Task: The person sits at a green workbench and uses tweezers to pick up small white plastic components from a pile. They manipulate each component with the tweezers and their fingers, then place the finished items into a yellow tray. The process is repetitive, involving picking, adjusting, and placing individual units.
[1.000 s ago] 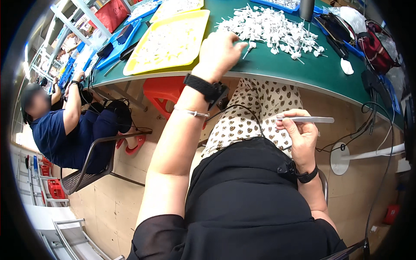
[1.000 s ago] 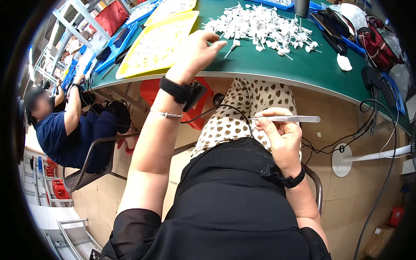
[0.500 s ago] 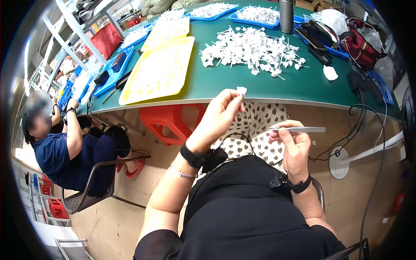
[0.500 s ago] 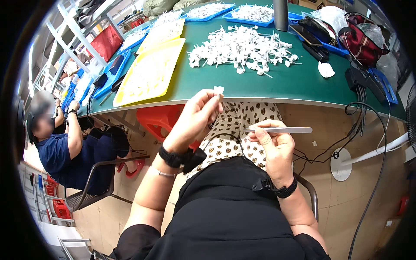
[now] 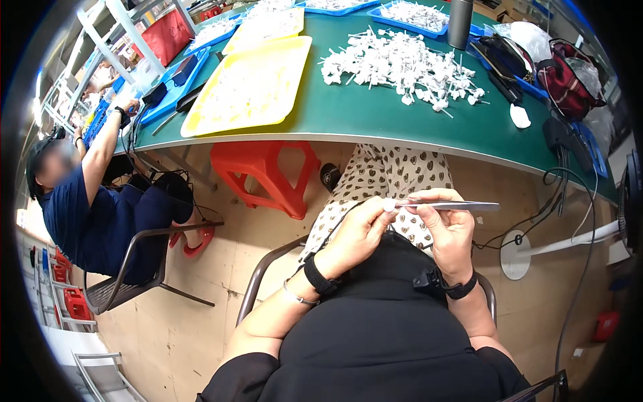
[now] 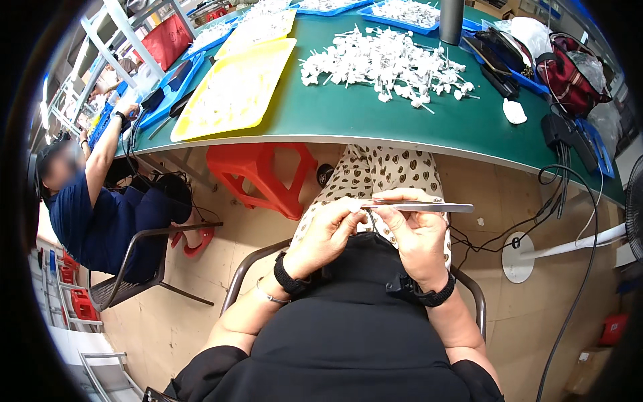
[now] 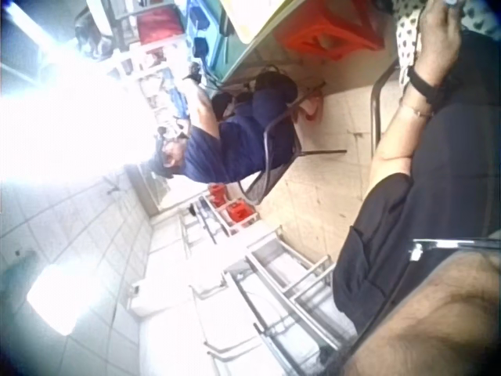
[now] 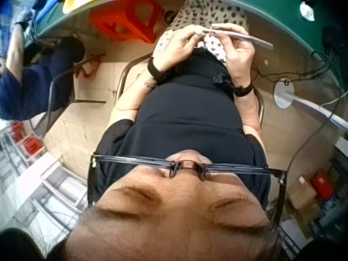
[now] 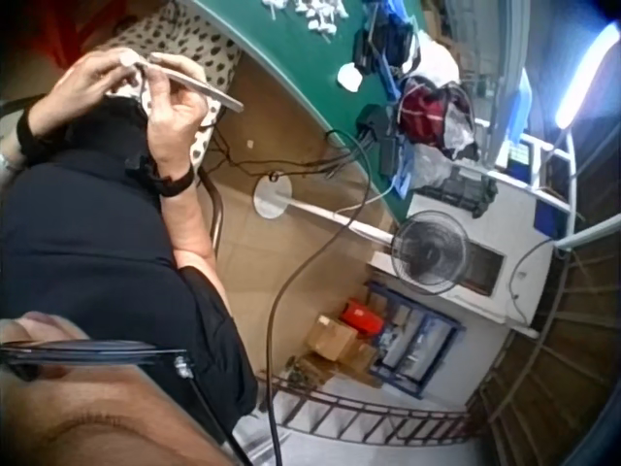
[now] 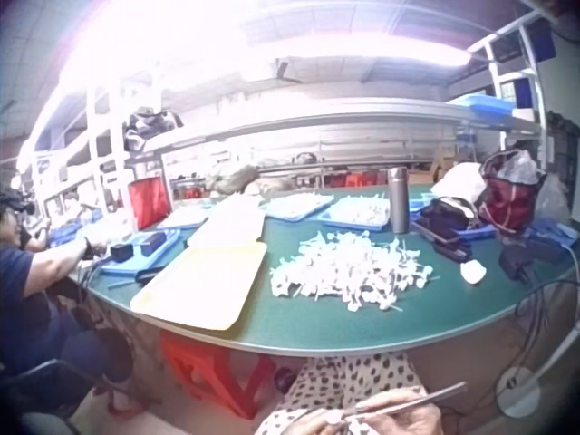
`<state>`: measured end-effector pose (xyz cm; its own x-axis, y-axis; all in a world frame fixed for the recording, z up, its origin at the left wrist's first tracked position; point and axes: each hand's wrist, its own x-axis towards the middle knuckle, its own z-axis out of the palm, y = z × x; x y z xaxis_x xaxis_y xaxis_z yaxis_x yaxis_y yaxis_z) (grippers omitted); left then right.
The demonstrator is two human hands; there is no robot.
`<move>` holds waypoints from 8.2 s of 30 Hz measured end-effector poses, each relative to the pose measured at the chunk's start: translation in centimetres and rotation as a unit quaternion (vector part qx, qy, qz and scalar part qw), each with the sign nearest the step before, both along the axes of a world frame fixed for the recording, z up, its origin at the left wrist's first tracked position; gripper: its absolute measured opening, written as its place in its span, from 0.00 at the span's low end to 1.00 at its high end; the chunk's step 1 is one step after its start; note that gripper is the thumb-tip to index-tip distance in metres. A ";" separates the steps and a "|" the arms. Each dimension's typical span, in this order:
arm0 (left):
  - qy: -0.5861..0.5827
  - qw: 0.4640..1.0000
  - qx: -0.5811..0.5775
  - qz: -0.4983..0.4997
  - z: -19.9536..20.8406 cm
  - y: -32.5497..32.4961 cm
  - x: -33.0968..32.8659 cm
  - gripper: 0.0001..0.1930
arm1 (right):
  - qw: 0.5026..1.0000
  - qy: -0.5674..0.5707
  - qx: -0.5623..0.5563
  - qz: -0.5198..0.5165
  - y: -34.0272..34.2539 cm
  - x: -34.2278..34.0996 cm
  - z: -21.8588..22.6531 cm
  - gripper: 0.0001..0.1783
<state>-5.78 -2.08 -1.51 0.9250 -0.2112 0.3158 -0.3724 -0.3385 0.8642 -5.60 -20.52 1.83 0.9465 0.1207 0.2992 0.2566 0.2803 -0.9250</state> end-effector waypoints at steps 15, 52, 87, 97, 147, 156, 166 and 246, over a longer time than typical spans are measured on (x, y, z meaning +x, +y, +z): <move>-0.122 0.993 -0.002 0.002 -0.5 -0.4 0.0 0.05 | 0.985 -0.083 -0.136 -0.064 0.9 -0.3 -0.7 0.05; -0.099 0.995 0.018 0.013 -0.6 -0.3 -0.3 0.04 | 0.981 -0.094 -0.154 -0.076 0.8 -0.3 -0.6 0.02; -0.113 0.992 0.041 0.023 -0.3 -0.2 -0.2 0.05 | 0.989 -0.060 -0.117 -0.075 1.0 -0.4 -0.5 0.03; -0.139 0.988 0.054 0.032 -0.1 -0.3 -0.2 0.04 | 0.991 -0.036 -0.106 -0.075 1.0 -0.5 -0.5 0.03; -0.123 0.992 0.004 -0.012 -0.3 -0.1 0.0 0.04 | 0.968 -0.147 -0.192 -0.072 0.4 -0.1 -0.8 0.05; -0.109 0.994 -0.001 -0.011 -0.7 -0.2 0.0 0.05 | 0.957 -0.186 -0.207 -0.084 0.4 0.1 -1.0 0.05; -0.108 0.994 0.001 -0.013 -0.7 -0.2 0.2 0.04 | 0.986 -0.066 -0.140 -0.058 0.7 -0.3 -0.2 0.03; -0.126 0.992 0.018 -0.004 0.6 0.0 -0.2 0.04 | 0.982 -0.113 -0.145 -0.044 0.7 -0.3 -0.3 0.04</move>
<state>-5.95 -2.11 -0.93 0.8163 -0.2335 0.5284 -0.5773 -0.3634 0.7312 -5.86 -19.84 1.57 0.8706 0.1533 0.4674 0.4755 -0.0185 -0.8795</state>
